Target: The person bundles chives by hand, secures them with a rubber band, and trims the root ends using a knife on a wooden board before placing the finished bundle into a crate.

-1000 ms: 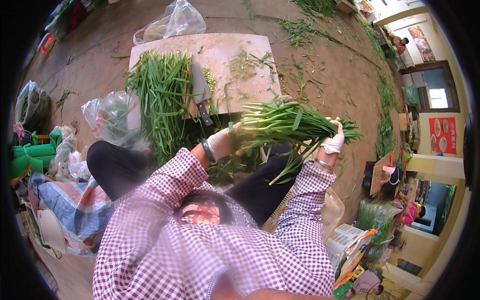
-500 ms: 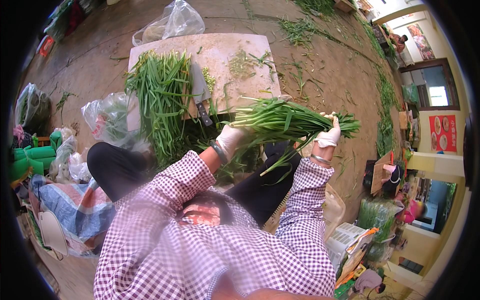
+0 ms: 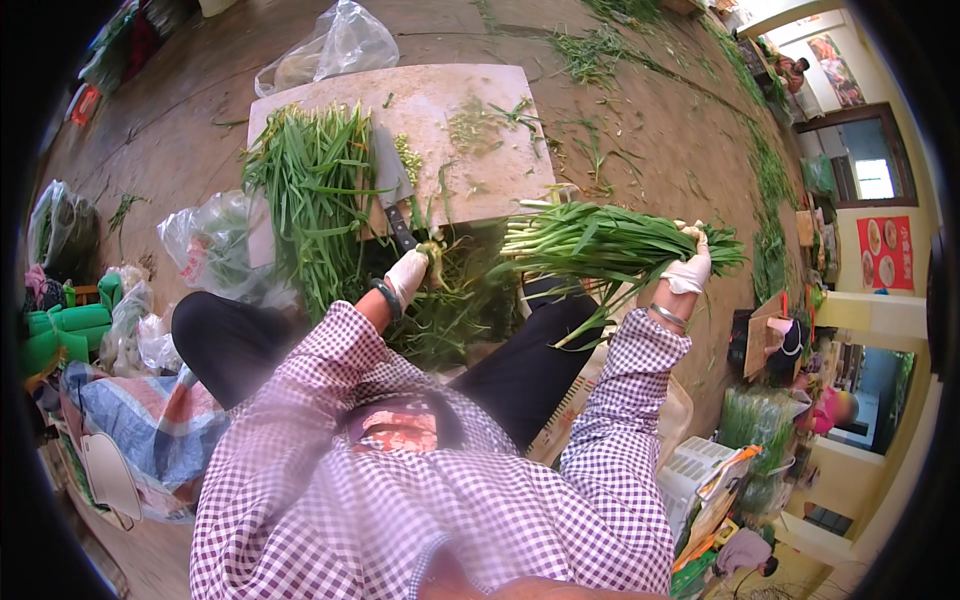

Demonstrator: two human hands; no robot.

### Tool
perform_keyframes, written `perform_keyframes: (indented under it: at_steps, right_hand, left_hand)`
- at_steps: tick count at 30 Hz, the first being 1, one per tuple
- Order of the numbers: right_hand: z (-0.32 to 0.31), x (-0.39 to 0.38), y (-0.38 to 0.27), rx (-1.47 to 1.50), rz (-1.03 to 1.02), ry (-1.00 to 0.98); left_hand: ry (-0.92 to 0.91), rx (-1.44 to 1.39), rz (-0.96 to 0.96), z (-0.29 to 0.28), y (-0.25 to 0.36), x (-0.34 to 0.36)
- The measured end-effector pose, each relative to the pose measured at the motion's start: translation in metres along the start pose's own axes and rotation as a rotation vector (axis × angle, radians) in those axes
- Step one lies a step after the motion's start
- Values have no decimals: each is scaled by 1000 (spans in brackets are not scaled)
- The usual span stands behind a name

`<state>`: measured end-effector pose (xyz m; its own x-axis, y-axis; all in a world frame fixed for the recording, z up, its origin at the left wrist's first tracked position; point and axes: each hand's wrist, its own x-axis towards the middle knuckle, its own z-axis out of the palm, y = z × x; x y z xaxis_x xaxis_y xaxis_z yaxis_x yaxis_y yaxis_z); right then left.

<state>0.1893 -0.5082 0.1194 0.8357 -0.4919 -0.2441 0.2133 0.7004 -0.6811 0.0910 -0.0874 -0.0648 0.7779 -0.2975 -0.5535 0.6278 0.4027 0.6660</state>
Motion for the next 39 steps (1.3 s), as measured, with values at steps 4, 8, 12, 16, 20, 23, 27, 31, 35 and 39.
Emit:
perform_keyframes:
  at_steps: [4,8,12,16,20,23,27,31,35,39]
  right_hand:
    - [15,-15,12,4,-2,-68]
    - [-4,5,31,8,23,-53]
    - [6,5,53,30,88,31]
    - [20,0,49,50,69,61]
    - [23,3,42,87,76,67]
    - [27,-4,48,95,100,54]
    - [13,-6,57,75,85,36]
    - [37,-21,65,65,112,14]
    - [30,-18,66,66,105,13]
    - [34,-27,66,-6,75,26]
  left_hand:
    - [-257,764,219,6,-24,15]
    - [-373,21,181,70,-13,1]
    - [-181,65,59,91,16,-19]
    - [132,-36,50,60,-11,9]
    - [41,9,14,35,-31,11]
    - [-131,23,-39,53,-36,15]
    - [-247,-34,-48,104,-2,-17]
    - [-197,-68,100,94,-34,9]
    - [-171,-374,20,95,-37,-1]
    - [-254,-270,176,90,-33,-10]
